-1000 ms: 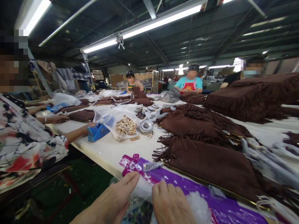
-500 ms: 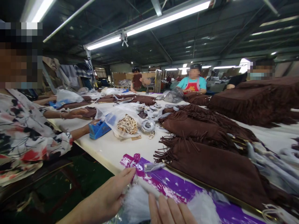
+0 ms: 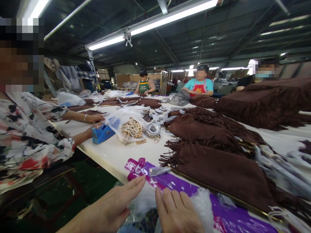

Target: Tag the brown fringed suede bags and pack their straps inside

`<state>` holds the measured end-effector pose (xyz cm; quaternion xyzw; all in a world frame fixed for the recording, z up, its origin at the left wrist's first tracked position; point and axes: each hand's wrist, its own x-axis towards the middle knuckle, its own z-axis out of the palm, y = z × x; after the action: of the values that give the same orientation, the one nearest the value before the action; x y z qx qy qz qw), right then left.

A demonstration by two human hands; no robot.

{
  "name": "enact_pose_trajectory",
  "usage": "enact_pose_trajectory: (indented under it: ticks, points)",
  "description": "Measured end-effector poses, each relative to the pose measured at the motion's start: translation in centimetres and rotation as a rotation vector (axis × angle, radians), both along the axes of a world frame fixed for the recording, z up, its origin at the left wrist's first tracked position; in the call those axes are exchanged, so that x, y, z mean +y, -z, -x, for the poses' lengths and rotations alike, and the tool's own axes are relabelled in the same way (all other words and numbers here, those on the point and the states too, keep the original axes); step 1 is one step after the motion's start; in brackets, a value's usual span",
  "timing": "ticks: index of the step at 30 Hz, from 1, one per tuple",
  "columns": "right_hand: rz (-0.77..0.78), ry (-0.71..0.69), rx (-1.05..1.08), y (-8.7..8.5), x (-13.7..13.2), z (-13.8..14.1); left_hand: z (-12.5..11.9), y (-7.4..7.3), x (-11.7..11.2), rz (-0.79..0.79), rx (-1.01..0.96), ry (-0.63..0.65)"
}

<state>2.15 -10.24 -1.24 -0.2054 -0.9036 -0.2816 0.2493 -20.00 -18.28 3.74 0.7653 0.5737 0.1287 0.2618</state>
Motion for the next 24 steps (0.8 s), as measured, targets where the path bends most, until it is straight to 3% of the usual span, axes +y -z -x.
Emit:
enact_pose_trajectory:
  ticks: [9, 16, 18, 22, 24]
  points:
    - [0.228, 0.163, -0.078, -4.0, 0.2, 1.7, -1.4, -2.2, 1.2, 0.057, 0.189, 0.029]
    - [0.359, 0.060, -0.256, -3.0, -1.0, 4.3, -2.5, -2.4, 1.9, 0.043, 0.185, 0.071]
    - [0.505, 0.056, -0.359, -3.2, -1.2, 5.5, -2.6, -2.2, 2.3, 0.023, 0.130, 0.055]
    - [0.796, 0.210, -0.530, -5.4, -0.2, 6.5, -1.6, -1.7, 3.3, -0.033, -0.150, 0.048]
    - [0.881, 0.136, -0.536, -6.8, 0.7, 6.1, -0.8, -1.6, 3.7, 0.026, -0.276, 0.035]
